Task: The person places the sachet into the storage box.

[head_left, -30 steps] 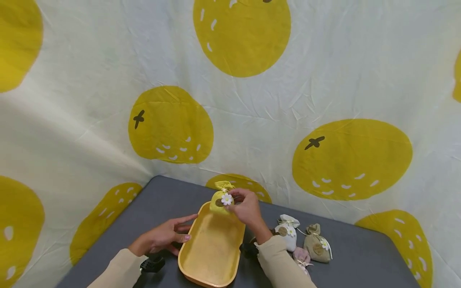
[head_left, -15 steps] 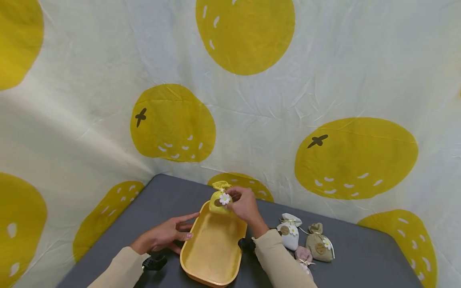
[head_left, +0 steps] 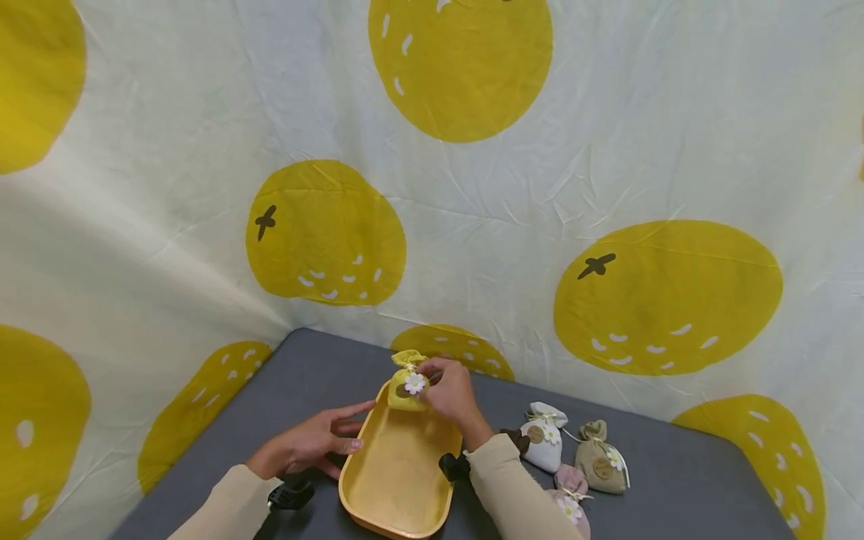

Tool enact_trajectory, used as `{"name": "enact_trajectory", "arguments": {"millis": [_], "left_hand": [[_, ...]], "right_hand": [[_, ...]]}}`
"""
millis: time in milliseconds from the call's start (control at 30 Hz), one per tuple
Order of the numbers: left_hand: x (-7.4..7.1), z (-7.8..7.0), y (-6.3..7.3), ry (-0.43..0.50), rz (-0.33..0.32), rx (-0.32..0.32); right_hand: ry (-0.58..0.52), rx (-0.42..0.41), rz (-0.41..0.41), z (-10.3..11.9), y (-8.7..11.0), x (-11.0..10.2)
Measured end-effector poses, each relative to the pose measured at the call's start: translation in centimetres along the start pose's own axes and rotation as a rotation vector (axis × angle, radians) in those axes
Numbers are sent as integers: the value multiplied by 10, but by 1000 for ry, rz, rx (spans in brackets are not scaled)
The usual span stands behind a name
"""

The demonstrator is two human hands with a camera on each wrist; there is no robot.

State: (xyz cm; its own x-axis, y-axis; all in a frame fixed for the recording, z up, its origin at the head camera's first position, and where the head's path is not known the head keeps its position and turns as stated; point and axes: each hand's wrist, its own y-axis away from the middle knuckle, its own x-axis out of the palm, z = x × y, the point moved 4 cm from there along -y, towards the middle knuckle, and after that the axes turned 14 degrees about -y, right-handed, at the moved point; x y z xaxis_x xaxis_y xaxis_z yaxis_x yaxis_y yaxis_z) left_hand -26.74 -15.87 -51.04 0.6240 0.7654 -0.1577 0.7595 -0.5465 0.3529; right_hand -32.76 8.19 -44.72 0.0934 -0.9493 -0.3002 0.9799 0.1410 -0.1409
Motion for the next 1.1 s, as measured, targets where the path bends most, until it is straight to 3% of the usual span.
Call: {"name": "enact_trajectory", "arguments": {"millis": [400,1100], "left_hand": [[1,-1,0,5,12,6],[1,1,-1,2,11,-8]], "right_hand": [[25,-32,-5,-7,0,8],[65,13,4,-12,4,16]]}}
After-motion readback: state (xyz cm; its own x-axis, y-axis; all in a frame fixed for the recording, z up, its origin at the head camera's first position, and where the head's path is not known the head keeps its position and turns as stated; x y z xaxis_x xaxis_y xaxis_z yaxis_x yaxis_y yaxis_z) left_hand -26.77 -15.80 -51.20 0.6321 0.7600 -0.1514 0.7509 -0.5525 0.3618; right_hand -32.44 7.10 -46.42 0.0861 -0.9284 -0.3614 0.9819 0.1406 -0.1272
